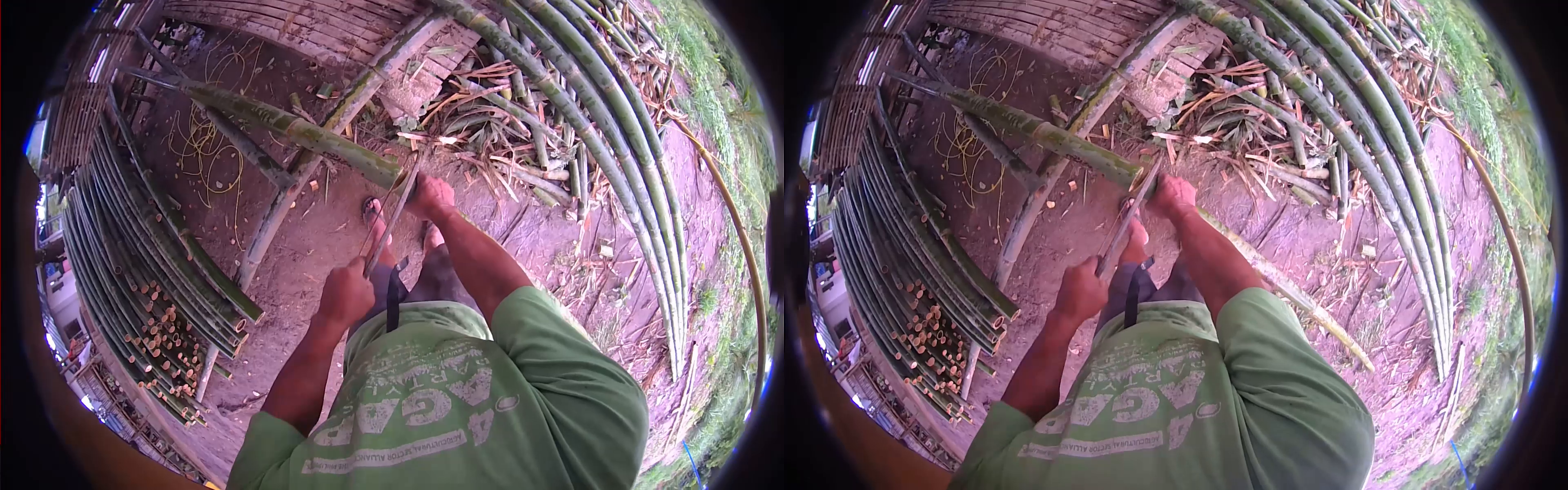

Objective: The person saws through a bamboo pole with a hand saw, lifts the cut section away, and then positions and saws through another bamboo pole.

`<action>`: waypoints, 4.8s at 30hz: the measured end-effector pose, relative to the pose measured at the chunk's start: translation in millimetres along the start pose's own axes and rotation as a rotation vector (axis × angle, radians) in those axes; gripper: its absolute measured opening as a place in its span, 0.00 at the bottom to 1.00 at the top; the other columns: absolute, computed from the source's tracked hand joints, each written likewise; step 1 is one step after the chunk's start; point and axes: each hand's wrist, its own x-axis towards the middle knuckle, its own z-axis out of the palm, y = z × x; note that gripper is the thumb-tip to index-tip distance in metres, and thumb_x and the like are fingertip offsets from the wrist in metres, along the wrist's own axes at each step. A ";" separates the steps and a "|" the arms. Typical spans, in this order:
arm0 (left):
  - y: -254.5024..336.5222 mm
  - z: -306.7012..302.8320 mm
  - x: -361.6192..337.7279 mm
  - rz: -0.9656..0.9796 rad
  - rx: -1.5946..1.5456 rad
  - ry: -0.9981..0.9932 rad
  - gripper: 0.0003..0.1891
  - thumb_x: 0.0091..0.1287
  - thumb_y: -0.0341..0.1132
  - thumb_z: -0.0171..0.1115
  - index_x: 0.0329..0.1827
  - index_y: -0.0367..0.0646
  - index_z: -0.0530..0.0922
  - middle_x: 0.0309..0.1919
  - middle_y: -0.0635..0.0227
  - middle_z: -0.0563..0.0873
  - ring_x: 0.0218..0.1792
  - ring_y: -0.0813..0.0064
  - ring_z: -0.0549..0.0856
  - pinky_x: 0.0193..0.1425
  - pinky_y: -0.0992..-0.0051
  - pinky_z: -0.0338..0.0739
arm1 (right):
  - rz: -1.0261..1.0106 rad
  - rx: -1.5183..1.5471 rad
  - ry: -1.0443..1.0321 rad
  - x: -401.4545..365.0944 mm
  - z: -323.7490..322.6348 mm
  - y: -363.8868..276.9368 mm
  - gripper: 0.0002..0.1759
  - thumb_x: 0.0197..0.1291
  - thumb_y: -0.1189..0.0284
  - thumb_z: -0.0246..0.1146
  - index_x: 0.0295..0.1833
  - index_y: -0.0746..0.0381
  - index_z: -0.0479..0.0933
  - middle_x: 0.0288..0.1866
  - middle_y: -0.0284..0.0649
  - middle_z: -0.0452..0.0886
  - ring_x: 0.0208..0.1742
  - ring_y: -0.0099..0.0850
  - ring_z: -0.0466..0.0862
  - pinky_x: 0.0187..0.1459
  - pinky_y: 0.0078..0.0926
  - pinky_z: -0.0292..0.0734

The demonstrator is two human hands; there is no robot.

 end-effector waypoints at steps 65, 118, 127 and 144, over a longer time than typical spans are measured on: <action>-199.1 60.4 -238.4 -0.782 -0.377 -0.118 0.11 0.51 0.39 0.63 0.33 0.42 0.81 0.32 0.51 0.86 0.38 0.53 0.86 0.45 0.60 0.79 | -0.321 -0.306 -0.236 -52.9 175.4 -194.0 0.38 0.42 0.59 0.70 0.57 0.64 0.64 0.54 0.54 0.77 0.58 0.49 0.79 0.59 0.43 0.73; -334.7 156.2 -127.3 -0.758 -0.185 -0.091 0.09 0.47 0.32 0.64 0.23 0.39 0.71 0.17 0.62 0.77 0.20 0.64 0.78 0.30 0.65 0.73 | 0.499 -0.254 -0.175 72.4 207.7 245.1 0.20 0.47 0.71 0.66 0.48 0.64 0.77 0.49 0.54 0.82 0.53 0.49 0.82 0.55 0.43 0.78; -376.7 198.0 -111.9 -0.804 0.062 -0.283 0.11 0.50 0.36 0.67 0.27 0.39 0.75 0.17 0.66 0.76 0.20 0.68 0.76 0.29 0.66 0.72 | 0.268 -0.341 0.110 249.7 312.4 315.7 0.42 0.47 0.77 0.64 0.70 0.60 0.59 0.68 0.47 0.67 0.70 0.43 0.66 0.67 0.42 0.63; -323.4 159.4 -82.5 -0.783 -0.071 -0.151 0.10 0.47 0.35 0.65 0.24 0.40 0.73 0.18 0.60 0.79 0.23 0.58 0.80 0.32 0.61 0.75 | 0.118 -0.201 0.044 18.3 188.6 269.8 0.16 0.42 0.74 0.65 0.39 0.60 0.72 0.37 0.47 0.77 0.41 0.50 0.81 0.40 0.47 0.77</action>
